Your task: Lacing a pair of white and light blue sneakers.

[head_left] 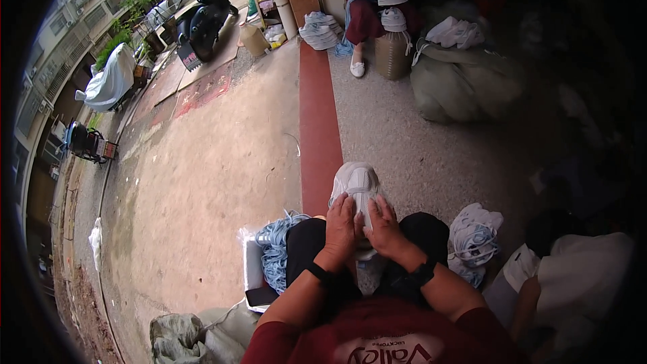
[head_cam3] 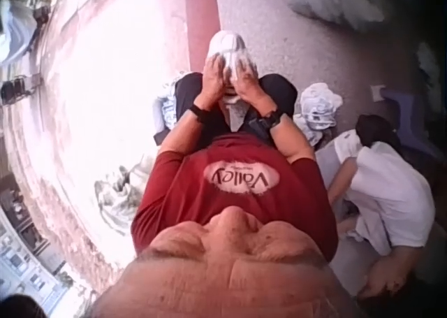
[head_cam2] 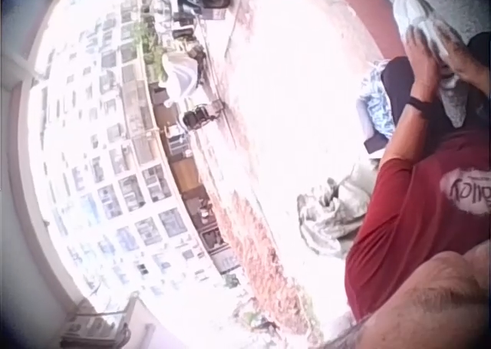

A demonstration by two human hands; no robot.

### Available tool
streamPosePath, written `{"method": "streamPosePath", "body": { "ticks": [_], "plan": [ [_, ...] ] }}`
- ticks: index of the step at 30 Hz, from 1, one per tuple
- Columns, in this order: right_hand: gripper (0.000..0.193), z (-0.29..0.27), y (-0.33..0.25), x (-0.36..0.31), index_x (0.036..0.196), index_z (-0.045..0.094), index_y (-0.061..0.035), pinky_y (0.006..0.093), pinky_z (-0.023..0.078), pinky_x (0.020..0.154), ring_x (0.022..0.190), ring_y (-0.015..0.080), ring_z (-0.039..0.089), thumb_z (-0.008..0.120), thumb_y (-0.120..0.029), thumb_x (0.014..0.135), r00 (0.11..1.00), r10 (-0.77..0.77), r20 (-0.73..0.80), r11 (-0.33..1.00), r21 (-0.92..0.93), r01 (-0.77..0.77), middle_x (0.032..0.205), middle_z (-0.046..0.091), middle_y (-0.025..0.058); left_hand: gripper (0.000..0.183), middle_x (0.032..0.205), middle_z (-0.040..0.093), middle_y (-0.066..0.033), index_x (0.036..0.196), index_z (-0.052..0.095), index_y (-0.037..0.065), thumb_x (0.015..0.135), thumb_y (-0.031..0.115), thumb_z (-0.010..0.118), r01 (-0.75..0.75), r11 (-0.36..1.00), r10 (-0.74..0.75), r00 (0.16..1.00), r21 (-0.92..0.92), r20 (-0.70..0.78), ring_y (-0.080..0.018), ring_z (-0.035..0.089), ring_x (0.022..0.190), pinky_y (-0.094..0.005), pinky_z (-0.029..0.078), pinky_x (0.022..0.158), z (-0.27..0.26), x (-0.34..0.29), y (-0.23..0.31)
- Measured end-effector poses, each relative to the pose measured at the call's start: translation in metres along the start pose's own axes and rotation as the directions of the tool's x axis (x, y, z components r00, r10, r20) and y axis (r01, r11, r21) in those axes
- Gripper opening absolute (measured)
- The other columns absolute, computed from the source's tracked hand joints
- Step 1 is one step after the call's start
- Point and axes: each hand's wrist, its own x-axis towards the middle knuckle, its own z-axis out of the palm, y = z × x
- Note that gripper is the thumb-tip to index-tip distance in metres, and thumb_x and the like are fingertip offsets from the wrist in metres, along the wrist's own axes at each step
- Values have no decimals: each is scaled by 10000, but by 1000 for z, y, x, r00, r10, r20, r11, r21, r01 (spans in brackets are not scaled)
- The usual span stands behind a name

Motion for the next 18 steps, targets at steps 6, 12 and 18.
{"method": "streamPosePath", "body": {
  "ticks": [6, 12, 18],
  "plan": [
    [728, -3, 7, -1, 1362, 246, 1, 512, 213, 1049, 1261, 475, 245, 619, -266, 797, 996, 16, 92, 999, -43, -12, 1397, 193, 290, 450, 1273, 425, -253, 1220, 428, -22, 830, 173, 537, 23, 998, -25, 999, -53, -25, -412, 430, 1152, -442, 347, 982, 18, -11, -15],
    [728, -10, 19, -3, 1351, 237, 48, 430, 224, 1070, 1287, 420, 258, 625, -208, 792, 998, -21, 63, 990, 138, 12, 1384, 234, 290, 443, 1294, 412, -238, 1246, 414, -15, 855, 172, 507, 56, 987, -57, 998, -151, 1, -392, 411, 1185, -420, 330, 1004, 19, -14, -19],
    [736, -9, 5, -7, 1349, 219, 71, 437, 226, 1068, 1281, 432, 259, 626, -165, 783, 999, 23, 37, 988, 152, -28, 1378, 239, 302, 453, 1309, 388, -246, 1255, 396, -19, 828, 97, 494, 25, 988, -29, 999, -153, -22, -399, 390, 1199, -437, 304, 1015, 13, -21, -11]
  ]
}}
